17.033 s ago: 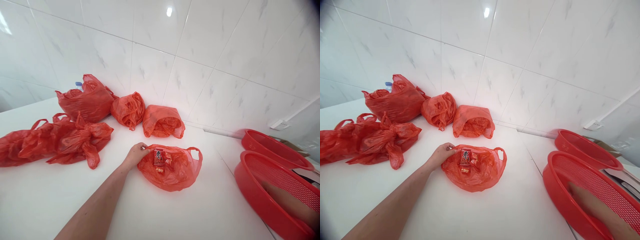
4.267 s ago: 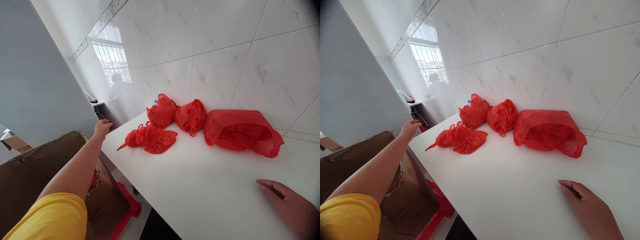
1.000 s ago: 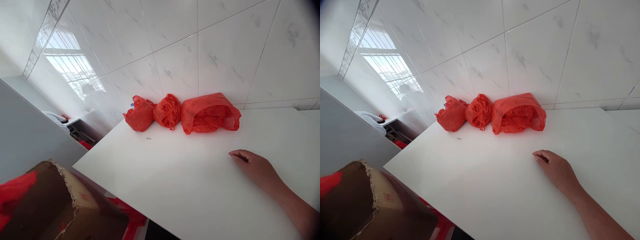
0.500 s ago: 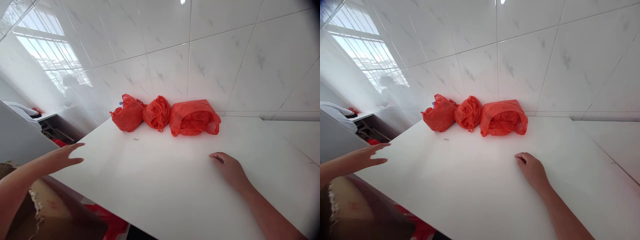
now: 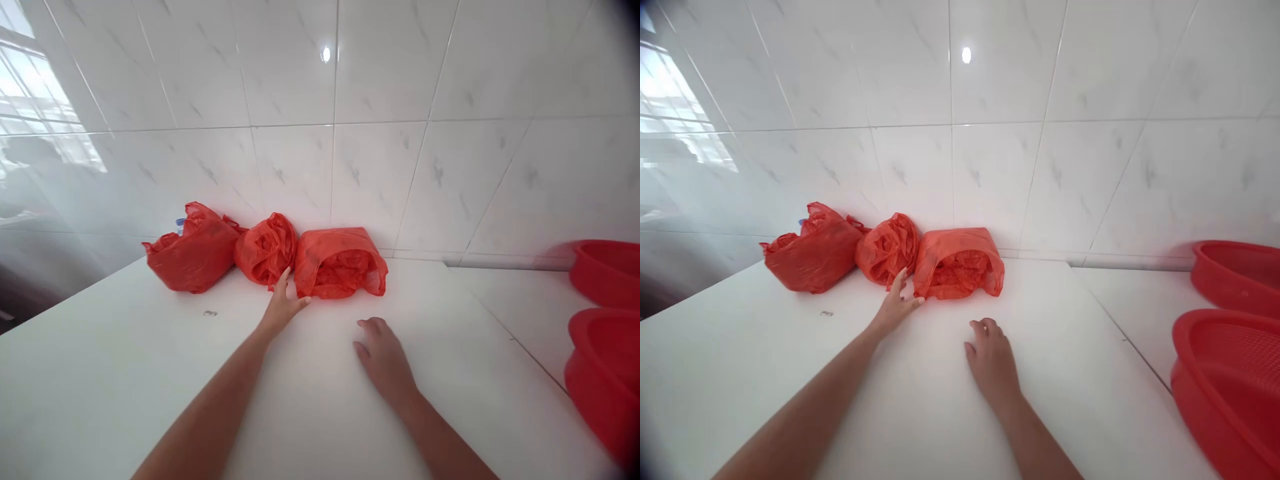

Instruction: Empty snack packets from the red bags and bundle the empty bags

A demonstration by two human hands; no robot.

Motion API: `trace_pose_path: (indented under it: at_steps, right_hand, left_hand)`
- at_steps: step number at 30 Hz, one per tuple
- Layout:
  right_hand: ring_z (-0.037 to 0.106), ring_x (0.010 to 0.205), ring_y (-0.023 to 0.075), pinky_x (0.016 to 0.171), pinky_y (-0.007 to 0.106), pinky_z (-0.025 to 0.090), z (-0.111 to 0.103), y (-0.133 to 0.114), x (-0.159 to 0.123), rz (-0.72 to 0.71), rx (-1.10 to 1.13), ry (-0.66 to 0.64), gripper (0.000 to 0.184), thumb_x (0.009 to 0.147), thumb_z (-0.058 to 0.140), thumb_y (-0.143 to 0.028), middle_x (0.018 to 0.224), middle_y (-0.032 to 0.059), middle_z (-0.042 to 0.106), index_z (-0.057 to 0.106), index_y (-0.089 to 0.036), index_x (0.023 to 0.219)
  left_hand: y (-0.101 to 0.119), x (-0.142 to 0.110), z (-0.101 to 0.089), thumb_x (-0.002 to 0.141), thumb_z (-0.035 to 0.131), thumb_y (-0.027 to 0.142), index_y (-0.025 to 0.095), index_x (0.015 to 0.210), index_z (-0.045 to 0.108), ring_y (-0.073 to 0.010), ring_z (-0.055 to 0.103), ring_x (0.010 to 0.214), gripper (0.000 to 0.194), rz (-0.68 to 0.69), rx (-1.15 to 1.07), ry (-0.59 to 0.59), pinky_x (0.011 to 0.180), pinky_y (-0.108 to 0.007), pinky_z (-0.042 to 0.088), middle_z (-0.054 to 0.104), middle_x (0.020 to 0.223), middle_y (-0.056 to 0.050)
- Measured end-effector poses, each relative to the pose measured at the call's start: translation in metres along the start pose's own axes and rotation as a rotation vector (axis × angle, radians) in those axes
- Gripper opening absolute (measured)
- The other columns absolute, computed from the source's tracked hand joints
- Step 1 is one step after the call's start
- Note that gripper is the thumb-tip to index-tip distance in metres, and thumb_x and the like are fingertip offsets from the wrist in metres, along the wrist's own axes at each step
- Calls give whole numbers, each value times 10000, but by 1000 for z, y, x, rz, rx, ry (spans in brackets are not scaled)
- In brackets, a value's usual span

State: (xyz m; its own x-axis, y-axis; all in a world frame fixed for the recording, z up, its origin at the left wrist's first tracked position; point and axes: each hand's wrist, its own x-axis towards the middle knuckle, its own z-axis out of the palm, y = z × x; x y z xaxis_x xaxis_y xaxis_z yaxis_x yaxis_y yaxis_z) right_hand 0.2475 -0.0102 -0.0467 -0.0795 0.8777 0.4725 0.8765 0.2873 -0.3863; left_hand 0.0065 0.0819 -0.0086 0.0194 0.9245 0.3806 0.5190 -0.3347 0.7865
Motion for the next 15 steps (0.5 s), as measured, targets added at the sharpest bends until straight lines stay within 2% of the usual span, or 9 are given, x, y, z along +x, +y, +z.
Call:
trace_pose_path:
  at_steps: [2, 4, 7, 10, 13, 15]
  right_hand:
    - [494, 1083, 268, 861, 401, 440, 15, -7, 14, -19, -51, 66, 450, 816, 475, -223, 1239, 153, 465, 448, -146, 1258]
    - [425, 1181, 289, 917, 424, 413, 29, -14, 35, 3, -64, 144, 526, 817, 496, -242, 1317, 175, 403, 384, -131, 1319]
    - [336, 1266, 302, 973, 452, 369, 46, -21, 71, 89, -27, 289, 570, 828, 506, -305, 1373, 192, 342, 349, -117, 1343]
    - [291, 1297, 330, 987, 496, 336, 56, -20, 102, 156, 45, 381, 612, 817, 514, -371, 1387, 214, 333, 350, -99, 1340]
    - [435, 1187, 326, 930, 490, 373, 59, -12, 118, 226, 206, 336, 590, 782, 503, -280, 1269, 198, 486, 372, -114, 1332]
    - [554, 1006, 287, 824, 429, 435, 59, -6, 121, 299, 417, 264, 523, 747, 468, -209, 1111, 146, 598, 456, -153, 1266]
  left_hand:
    - [-9, 4, 24, 727, 652, 412, 235, 1374, 343, -254, 483, 1193, 739, -60, -89, 50, 936, -365, 412, 465, 1354, -114]
    - [-15, 7, 35, 754, 611, 362, 236, 1258, 492, -224, 583, 1032, 533, -87, -108, 34, 867, -342, 446, 608, 1169, -74]
    - [-18, 9, 36, 795, 521, 318, 226, 1088, 600, -190, 629, 827, 317, -107, -141, 7, 740, -306, 474, 680, 929, -26]
    - [-22, 12, 33, 822, 474, 321, 213, 1029, 609, -178, 633, 774, 270, -116, -234, -4, 689, -288, 481, 683, 870, -16]
    - [-25, 14, 30, 856, 428, 324, 199, 1082, 577, -189, 646, 809, 298, -101, -257, -20, 707, -312, 501, 682, 906, -40]
    - [-21, 12, 29, 851, 449, 297, 196, 1187, 515, -223, 617, 980, 357, -25, -127, 96, 806, -372, 496, 645, 1079, -86]
